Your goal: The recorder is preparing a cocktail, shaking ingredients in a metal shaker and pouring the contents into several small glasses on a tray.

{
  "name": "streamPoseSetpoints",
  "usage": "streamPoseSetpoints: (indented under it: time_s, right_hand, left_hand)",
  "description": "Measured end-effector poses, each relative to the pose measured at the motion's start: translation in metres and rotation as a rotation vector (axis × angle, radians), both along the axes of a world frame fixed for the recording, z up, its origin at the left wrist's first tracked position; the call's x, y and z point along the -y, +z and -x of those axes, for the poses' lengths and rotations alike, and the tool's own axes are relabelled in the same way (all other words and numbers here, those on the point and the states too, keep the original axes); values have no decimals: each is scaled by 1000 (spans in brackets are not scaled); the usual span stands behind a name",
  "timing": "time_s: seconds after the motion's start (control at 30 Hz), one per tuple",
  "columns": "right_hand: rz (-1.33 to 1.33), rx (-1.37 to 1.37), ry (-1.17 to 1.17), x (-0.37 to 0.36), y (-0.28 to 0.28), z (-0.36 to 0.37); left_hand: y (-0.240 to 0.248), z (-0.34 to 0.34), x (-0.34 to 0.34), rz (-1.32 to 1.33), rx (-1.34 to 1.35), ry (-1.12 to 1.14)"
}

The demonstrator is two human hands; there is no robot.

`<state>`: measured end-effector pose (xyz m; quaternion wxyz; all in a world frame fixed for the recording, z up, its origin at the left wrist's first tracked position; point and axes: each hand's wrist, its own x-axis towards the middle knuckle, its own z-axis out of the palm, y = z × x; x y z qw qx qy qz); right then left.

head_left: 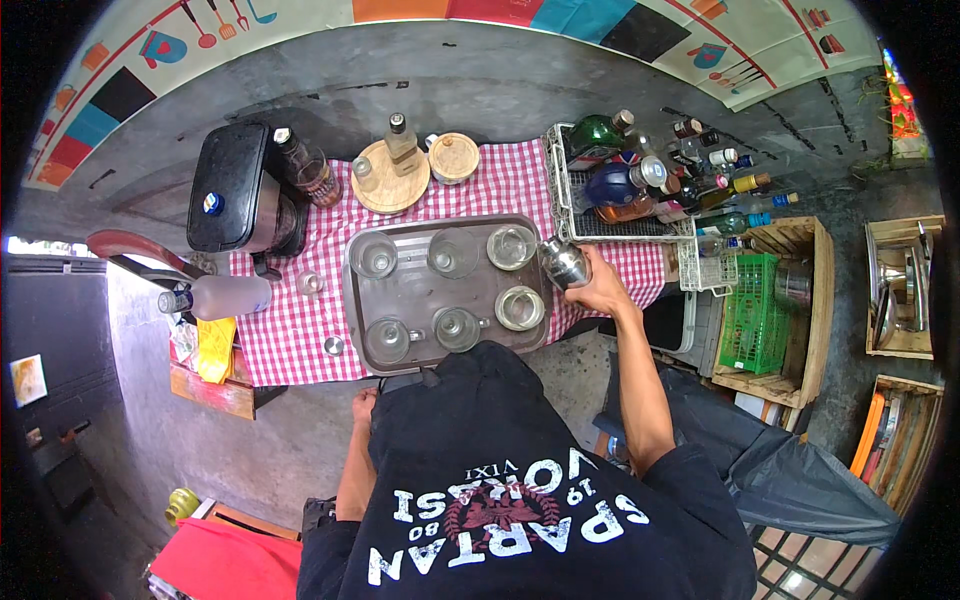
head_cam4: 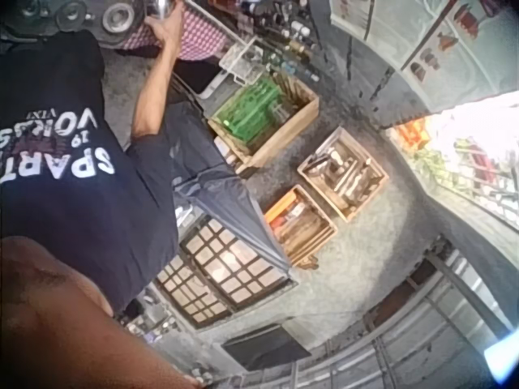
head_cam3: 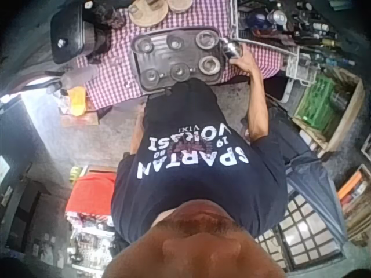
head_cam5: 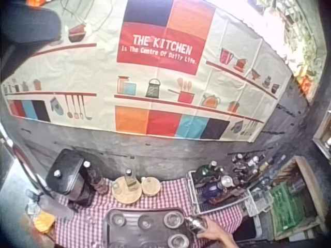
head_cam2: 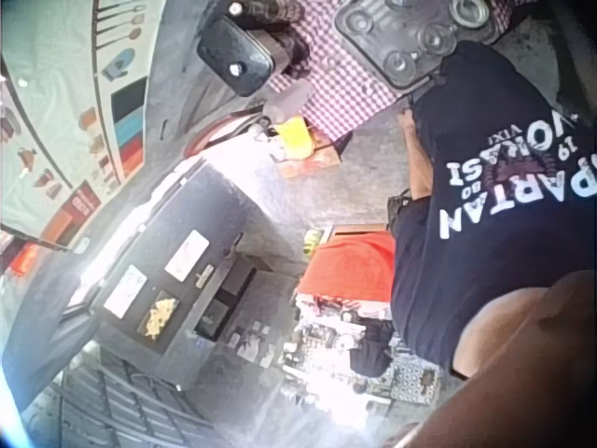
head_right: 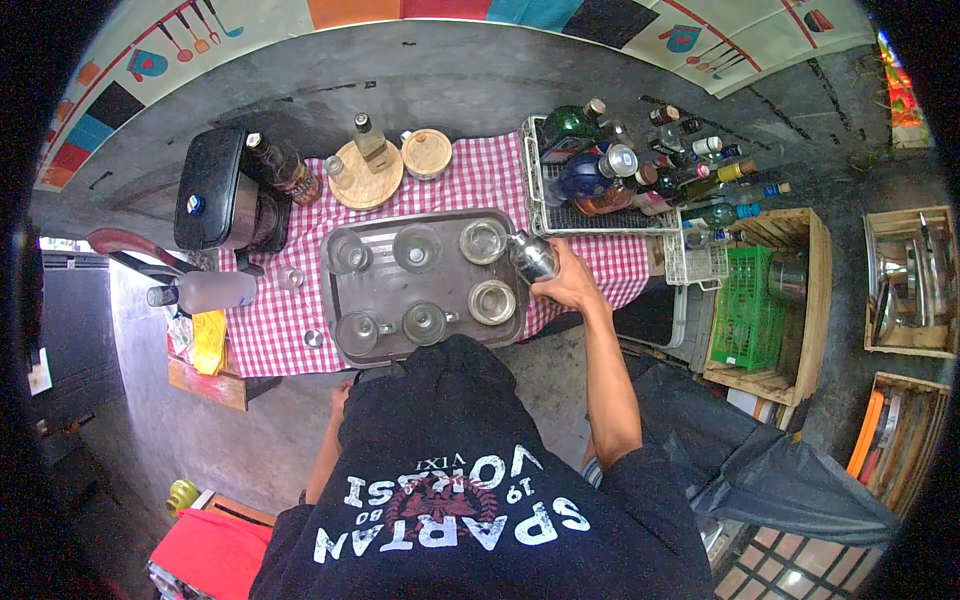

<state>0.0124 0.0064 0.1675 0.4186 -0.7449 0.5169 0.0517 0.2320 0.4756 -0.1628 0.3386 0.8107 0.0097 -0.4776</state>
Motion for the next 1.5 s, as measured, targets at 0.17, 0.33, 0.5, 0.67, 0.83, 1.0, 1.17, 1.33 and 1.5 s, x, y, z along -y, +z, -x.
streamPoseSetpoints:
  time_s: [0.17, 0.33, 0.5, 0.67, 0.83, 1.0, 1.17, 1.33, 1.5]
  right_hand:
    - [78, -57, 28, 2, -8, 5]
    - [38, -25, 15, 1, -6, 4]
    - [61, -30, 31, -2, -2, 0]
    - [106, -25, 58, 1, -10, 5]
    - [69, -24, 17, -1, -5, 2]
    - [21, -42, 33, -1, 2, -4]
    - [52, -47, 33, 4, -12, 4]
    - [53, -5, 3, 4, -17, 9]
    - [81, -44, 19, 2, -5, 4]
  left_hand:
    - [-2, -1, 0, -19, 13, -20]
    - [2, 0, 2, 4, 16, -15]
    - [-3, 0, -2, -15, 22, -26]
    - [3, -2, 0, -10, 19, -48]
    - [10, -1, 7, 6, -16, -16]
    - [-2, 0, -4, 8, -18, 15]
    - [-8, 1, -8, 26, -1, 19]
    - [8, 2, 4, -25, 47, -29]
    - [17, 0, 11, -53, 29, -30]
